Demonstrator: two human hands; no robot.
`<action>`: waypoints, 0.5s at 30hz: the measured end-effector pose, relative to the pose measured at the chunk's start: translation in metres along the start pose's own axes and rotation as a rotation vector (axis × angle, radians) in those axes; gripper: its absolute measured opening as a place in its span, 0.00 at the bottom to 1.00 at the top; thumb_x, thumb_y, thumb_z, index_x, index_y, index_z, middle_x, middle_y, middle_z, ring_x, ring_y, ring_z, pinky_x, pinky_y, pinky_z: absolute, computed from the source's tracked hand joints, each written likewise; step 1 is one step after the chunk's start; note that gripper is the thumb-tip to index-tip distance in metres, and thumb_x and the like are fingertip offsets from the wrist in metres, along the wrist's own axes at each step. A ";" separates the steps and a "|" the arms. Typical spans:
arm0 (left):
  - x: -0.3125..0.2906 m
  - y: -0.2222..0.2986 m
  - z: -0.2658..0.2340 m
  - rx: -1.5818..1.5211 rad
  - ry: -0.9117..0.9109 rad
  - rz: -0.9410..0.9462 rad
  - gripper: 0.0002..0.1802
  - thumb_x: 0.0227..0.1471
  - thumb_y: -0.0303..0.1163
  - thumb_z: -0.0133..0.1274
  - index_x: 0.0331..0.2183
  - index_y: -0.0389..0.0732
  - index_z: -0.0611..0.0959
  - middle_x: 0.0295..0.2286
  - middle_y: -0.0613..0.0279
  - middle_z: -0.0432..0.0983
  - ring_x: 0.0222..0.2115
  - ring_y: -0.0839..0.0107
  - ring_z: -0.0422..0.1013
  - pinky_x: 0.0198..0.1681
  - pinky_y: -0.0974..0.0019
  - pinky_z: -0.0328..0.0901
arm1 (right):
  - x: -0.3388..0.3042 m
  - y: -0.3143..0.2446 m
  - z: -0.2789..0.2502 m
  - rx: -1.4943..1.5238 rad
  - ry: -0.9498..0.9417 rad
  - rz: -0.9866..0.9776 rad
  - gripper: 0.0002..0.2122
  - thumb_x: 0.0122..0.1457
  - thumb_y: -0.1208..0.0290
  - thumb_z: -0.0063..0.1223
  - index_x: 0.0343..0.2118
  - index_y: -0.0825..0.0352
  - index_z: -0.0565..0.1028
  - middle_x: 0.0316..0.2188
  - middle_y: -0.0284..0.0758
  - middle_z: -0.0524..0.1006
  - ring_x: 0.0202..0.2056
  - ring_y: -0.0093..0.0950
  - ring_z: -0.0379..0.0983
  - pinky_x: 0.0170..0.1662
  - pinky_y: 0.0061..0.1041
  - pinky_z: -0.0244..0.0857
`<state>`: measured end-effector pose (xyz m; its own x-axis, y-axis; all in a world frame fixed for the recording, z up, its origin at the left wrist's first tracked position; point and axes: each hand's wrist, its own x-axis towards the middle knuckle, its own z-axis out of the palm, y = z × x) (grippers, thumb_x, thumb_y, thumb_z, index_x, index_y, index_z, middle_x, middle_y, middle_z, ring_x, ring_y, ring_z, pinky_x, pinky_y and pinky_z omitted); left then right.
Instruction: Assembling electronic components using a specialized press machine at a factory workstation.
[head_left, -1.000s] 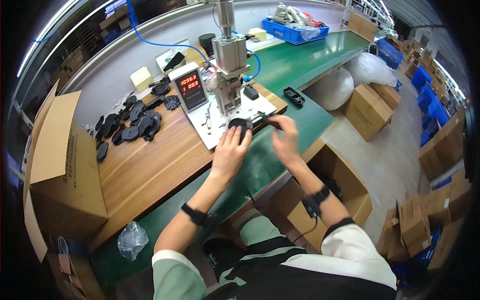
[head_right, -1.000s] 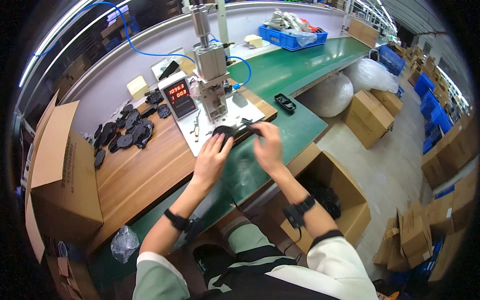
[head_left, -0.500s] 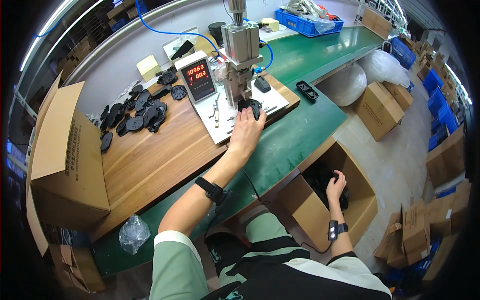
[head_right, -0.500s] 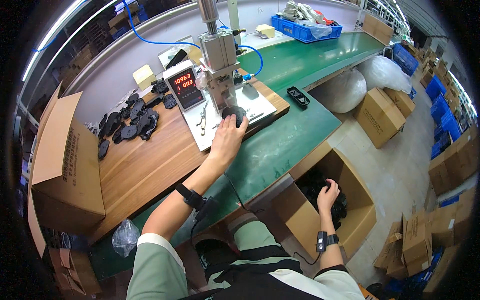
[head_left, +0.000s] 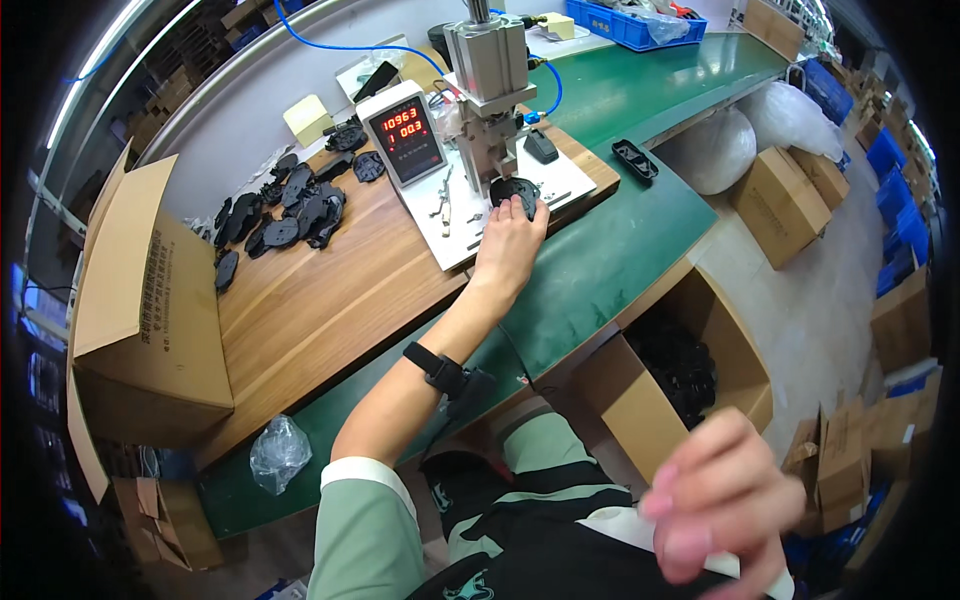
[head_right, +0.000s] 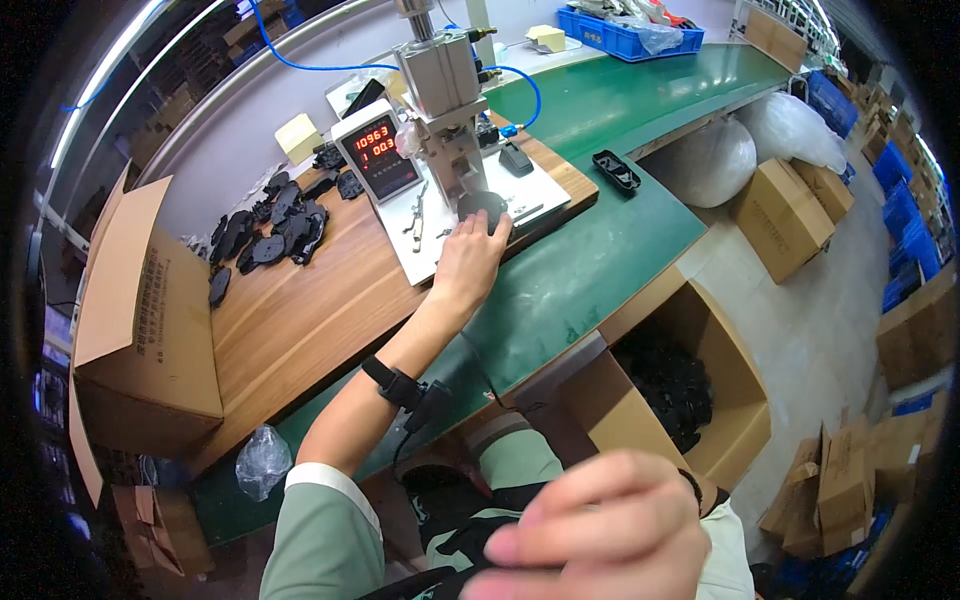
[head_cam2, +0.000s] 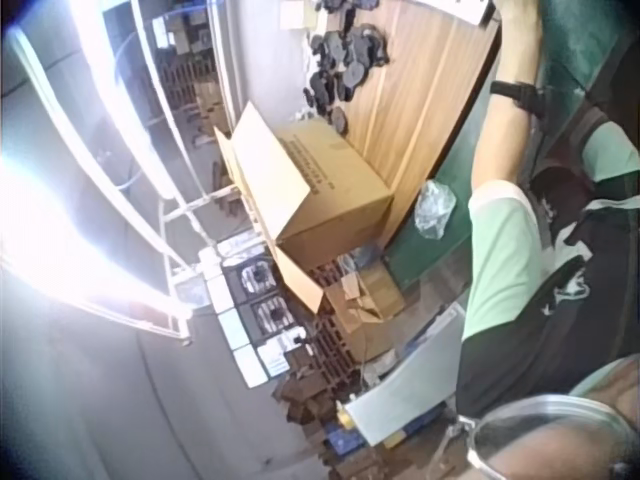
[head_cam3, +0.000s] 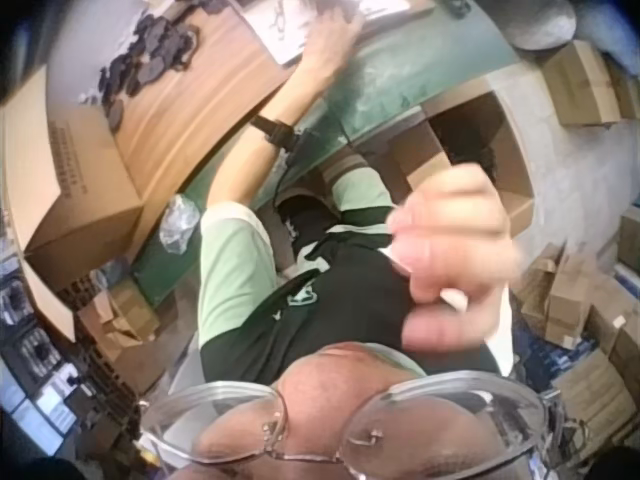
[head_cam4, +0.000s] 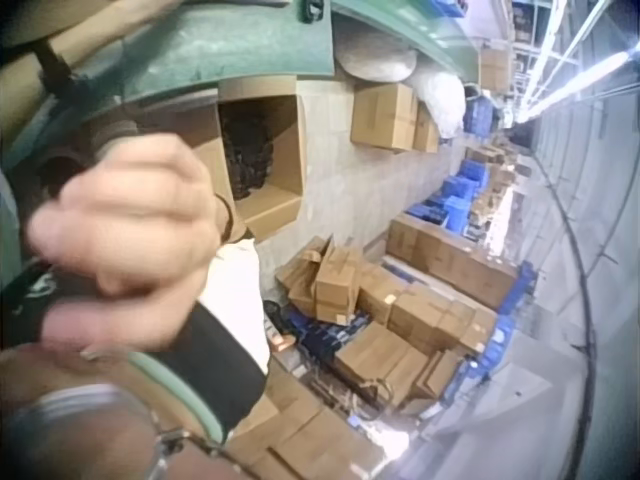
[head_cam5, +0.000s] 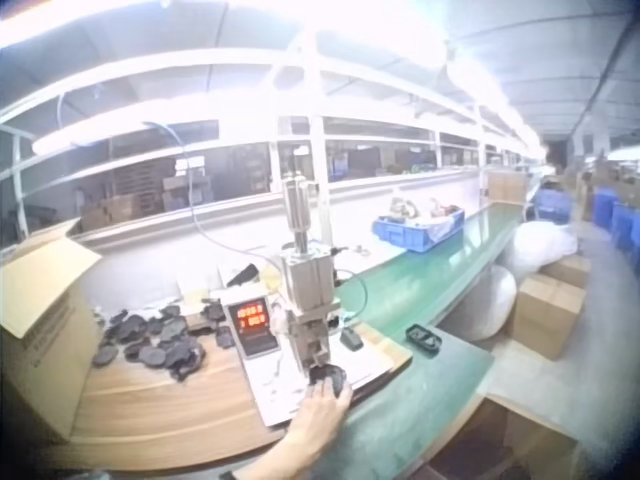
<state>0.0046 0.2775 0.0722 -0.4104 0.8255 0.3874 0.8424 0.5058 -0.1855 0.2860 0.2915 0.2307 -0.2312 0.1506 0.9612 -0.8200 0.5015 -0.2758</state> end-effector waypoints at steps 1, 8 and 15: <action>-0.005 -0.007 0.000 -0.042 0.005 -0.002 0.27 0.52 0.21 0.54 0.56 0.36 0.76 0.50 0.34 0.77 0.51 0.47 0.76 0.54 0.55 0.73 | 0.007 -0.002 0.007 0.022 0.008 0.001 0.09 0.46 0.79 0.67 0.33 0.61 0.86 0.31 0.31 0.85 0.32 0.25 0.78 0.32 0.23 0.72; 0.000 0.001 -0.009 -0.124 -0.013 0.021 0.29 0.51 0.18 0.53 0.57 0.34 0.73 0.54 0.34 0.74 0.54 0.46 0.75 0.56 0.55 0.71 | 0.031 -0.012 0.037 -0.028 0.060 -0.133 0.23 0.65 0.66 0.54 0.60 0.29 0.71 0.40 0.35 0.72 0.31 0.35 0.70 0.29 0.33 0.60; -0.006 -0.008 0.011 -0.041 0.064 0.022 0.35 0.48 0.25 0.61 0.58 0.36 0.72 0.53 0.40 0.76 0.54 0.52 0.75 0.58 0.56 0.68 | -0.015 0.075 0.008 -0.369 -0.234 0.135 0.24 0.44 0.87 0.58 0.49 0.67 0.80 0.50 0.43 0.78 0.42 0.40 0.79 0.42 0.35 0.75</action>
<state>-0.0029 0.2710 0.0615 -0.3693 0.8183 0.4405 0.8652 0.4757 -0.1582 0.2233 0.3199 0.1957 -0.4699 0.0601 0.8807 -0.5431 0.7668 -0.3421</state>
